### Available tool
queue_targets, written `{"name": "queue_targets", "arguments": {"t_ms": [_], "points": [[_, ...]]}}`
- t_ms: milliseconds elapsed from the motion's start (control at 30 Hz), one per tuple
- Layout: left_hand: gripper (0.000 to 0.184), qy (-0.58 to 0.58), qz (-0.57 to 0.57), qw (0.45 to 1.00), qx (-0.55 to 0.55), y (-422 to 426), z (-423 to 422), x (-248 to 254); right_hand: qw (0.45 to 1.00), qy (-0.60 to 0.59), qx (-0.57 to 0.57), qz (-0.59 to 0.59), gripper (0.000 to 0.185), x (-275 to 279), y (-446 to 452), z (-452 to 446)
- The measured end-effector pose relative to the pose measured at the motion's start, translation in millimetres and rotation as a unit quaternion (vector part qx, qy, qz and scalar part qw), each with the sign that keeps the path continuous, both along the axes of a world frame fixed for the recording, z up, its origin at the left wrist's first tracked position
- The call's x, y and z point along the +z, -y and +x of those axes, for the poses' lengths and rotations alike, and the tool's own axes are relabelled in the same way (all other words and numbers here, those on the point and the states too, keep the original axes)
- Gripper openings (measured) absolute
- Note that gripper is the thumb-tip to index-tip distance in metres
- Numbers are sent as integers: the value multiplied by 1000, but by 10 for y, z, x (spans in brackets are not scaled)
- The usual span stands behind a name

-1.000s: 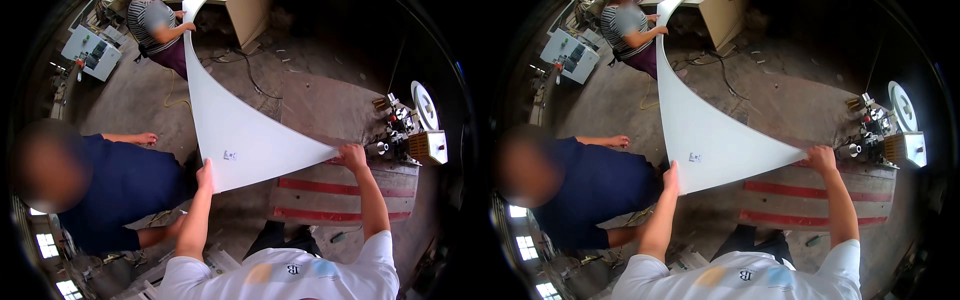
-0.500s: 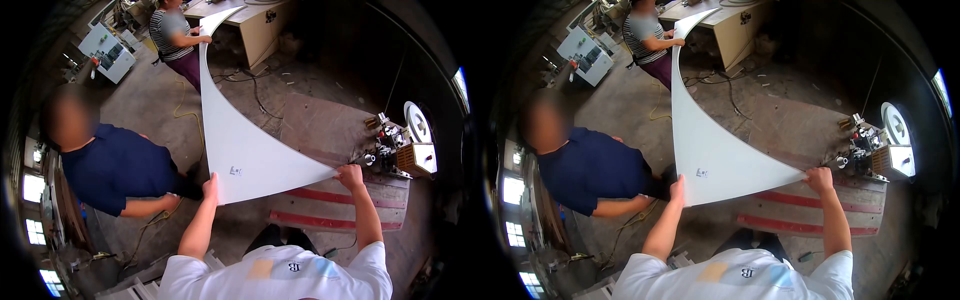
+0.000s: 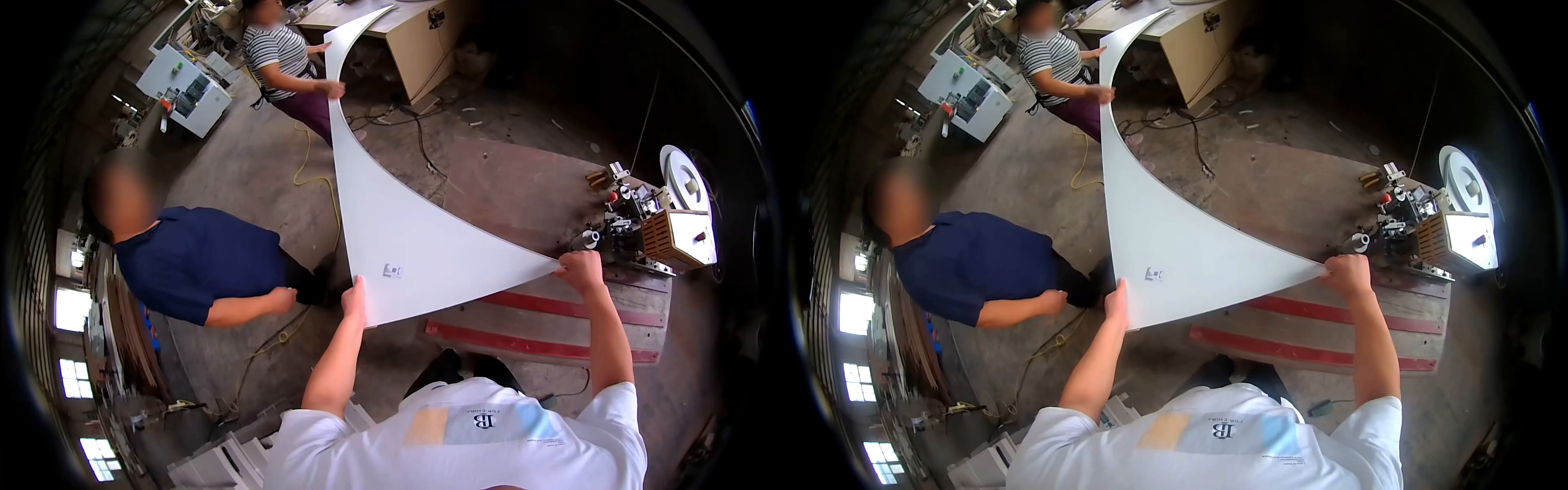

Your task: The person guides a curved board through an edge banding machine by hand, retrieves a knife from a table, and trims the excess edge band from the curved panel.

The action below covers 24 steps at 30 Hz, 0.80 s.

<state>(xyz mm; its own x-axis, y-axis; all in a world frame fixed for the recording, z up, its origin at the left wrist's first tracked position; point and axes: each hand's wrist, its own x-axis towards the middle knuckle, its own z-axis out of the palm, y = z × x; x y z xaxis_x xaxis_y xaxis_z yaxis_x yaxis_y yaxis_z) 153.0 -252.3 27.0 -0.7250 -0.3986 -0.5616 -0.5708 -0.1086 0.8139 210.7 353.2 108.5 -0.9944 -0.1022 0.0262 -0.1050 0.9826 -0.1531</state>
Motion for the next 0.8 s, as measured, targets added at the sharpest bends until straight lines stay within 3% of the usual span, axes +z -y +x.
{"name": "queue_targets", "arguments": {"t_ms": [167,300,567,800], "points": [[56,10,8,1000,7,-217,97,-53,999,17,-47,-14,34,183,-178,74],[56,13,-4,1000,4,-364,76,-57,996,49,-75,-2,34,35,-326,82],[57,18,-23,1000,5,-335,244,97,990,28,-106,-93,36,-181,-362,348],[57,-13,52,999,-6,-194,211,295,965,-24,-123,-229,40,355,-238,394]]}}
